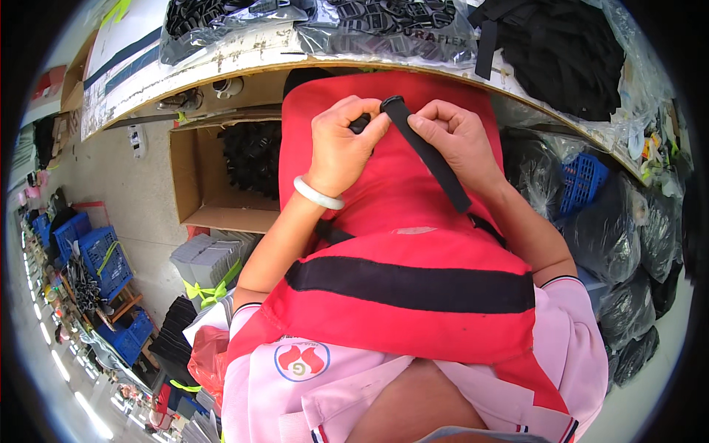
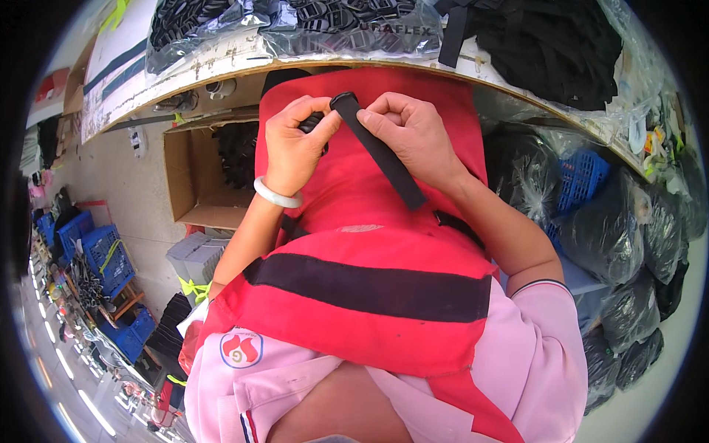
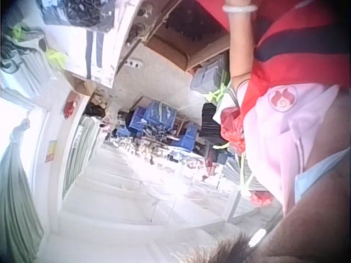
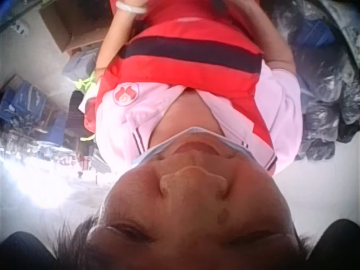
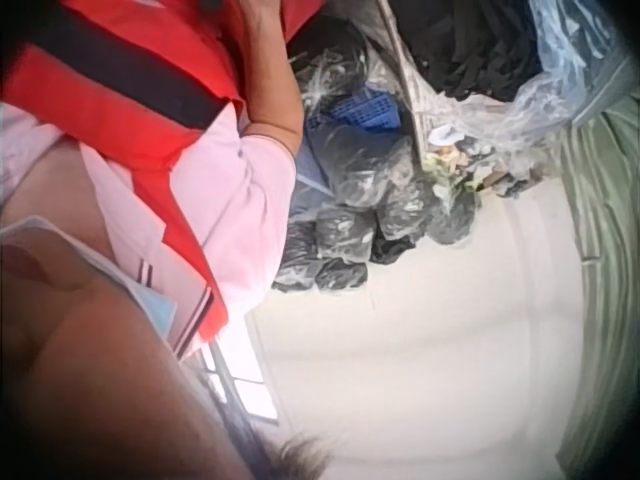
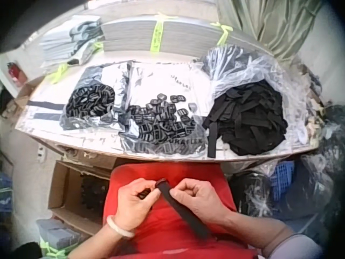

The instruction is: The recorder is assembling black plastic buckles onto nylon straps at a factory workstation.

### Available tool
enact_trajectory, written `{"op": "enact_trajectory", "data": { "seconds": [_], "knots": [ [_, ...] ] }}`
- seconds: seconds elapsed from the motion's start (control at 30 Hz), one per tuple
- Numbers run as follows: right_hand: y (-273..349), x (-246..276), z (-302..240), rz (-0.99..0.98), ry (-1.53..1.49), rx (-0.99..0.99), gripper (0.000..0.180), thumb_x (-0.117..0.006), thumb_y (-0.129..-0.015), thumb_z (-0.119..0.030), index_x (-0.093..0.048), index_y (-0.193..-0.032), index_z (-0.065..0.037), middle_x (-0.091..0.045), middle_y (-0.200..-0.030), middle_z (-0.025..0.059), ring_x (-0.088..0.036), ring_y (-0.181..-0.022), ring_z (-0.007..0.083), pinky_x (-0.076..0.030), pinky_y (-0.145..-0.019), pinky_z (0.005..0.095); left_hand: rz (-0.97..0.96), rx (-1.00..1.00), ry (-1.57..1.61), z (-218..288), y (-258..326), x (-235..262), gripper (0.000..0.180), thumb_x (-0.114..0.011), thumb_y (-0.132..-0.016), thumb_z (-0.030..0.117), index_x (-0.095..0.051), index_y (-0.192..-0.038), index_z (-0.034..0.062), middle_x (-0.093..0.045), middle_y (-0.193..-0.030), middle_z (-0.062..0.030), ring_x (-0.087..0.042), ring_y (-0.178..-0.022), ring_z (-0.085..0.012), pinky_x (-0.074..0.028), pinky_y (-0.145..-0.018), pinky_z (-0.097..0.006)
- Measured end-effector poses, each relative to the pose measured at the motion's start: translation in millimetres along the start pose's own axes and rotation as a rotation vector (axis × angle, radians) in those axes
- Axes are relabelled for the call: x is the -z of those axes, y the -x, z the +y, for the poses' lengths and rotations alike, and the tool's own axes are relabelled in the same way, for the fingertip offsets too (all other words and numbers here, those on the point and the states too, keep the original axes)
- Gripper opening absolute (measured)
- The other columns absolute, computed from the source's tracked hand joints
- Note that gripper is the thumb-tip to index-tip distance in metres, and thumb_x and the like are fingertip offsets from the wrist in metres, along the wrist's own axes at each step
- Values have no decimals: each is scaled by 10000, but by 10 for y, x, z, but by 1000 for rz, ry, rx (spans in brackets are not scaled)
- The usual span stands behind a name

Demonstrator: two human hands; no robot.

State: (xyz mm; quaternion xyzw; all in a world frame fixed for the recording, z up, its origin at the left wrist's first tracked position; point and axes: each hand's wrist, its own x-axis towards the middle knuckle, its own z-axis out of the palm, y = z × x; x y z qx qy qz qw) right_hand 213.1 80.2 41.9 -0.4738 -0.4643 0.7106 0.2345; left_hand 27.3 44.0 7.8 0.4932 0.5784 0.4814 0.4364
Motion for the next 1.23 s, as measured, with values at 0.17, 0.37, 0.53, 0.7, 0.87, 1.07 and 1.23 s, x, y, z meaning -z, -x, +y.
{"op": "enact_trajectory", "data": {
  "seconds": [0.17,0.37,0.53,0.7,0.87,1.07,1.23],
  "knots": [
    [-53,-87,138,46,-159,69,196,-639,-938,-196,-621,-1004,-12,-617,-714,-25,-527,-591,13,-407,-506,173,-7,-252,-272,-4,9,-3,148,-727,-770,9,-685,-912,13,-609,-763,-96,-596,-649,-216,-478,-587,-294],
    [-198,8,160,-73,-225,30,276,-647,-935,-216,-619,-1118,-11,-661,-818,16,-602,-643,75,-496,-589,209,-69,-408,-308,-111,66,68,167,-724,-791,8,-685,-953,8,-643,-800,-78,-631,-688,-183,-489,-593,-260],
    [-232,4,199,-94,-104,68,234,-655,-922,-168,-627,-1102,-20,-656,-915,15,-632,-823,99,-499,-733,213,-71,307,451,-158,99,101,112,-697,-856,53,-690,-950,-8,-637,-746,-38,-541,-523,-88,-374,-444,-215],
    [-193,-65,325,121,336,621,158,-682,-886,-95,-643,-1006,0,-633,-851,15,-606,-810,111,-490,-743,232,-68,519,722,-170,104,-20,152,-681,-887,90,-697,-986,-24,-653,-721,-40,-467,-437,-64,-318,-391,-216],
    [17,-92,-91,41,308,330,127,-662,-888,-107,-621,-824,-5,-563,-719,-30,-479,-659,50,-391,-594,213,46,390,582,-155,95,-19,144,-722,-852,80,-714,-951,-24,-642,-699,-19,-500,-475,-50,-352,-424,-200],
    [-31,-36,58,-139,311,-84,193,-648,-890,-178,-623,-763,-35,-487,-633,-75,-381,-590,8,-296,-522,219,68,273,410,-142,173,16,151,-710,-856,46,-710,-988,-27,-657,-749,-35,-513,-508,-51,-369,-445,-197],
    [-20,-116,79,-108,120,-92,213,-658,-890,-227,-629,-779,-48,-489,-621,-74,-384,-563,19,-304,-505,224,99,72,275,-119,186,95,172,-717,-859,67,-725,-1026,26,-703,-816,-52,-517,-530,-44,-382,-463,-199]
  ]
}}
